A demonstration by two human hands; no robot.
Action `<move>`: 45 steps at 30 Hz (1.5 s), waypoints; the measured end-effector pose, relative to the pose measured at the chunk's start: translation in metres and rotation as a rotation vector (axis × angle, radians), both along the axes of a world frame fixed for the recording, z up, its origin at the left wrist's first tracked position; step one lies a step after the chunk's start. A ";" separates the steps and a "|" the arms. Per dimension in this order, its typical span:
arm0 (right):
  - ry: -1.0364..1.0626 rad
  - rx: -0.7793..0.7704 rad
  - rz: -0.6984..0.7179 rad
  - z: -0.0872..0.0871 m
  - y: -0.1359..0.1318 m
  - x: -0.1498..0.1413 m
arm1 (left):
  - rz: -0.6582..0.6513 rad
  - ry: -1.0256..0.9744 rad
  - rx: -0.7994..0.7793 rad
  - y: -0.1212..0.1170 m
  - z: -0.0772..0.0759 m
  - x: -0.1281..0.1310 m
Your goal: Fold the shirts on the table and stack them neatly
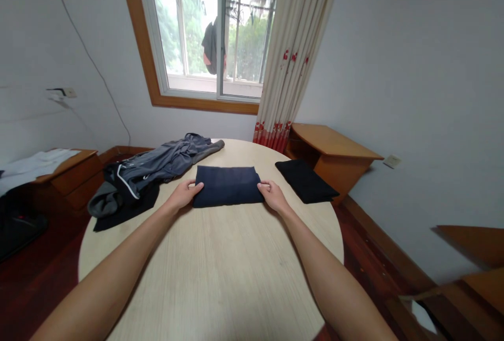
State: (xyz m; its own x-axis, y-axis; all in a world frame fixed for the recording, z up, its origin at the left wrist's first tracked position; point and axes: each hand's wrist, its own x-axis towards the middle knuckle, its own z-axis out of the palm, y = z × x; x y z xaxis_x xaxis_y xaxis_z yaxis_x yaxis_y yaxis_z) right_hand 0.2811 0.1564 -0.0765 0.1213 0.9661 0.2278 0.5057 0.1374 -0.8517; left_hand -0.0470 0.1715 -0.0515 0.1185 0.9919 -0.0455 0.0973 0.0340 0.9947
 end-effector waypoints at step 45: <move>-0.073 -0.400 0.054 0.033 -0.041 0.030 | -0.304 0.626 -0.123 -0.025 0.023 -0.020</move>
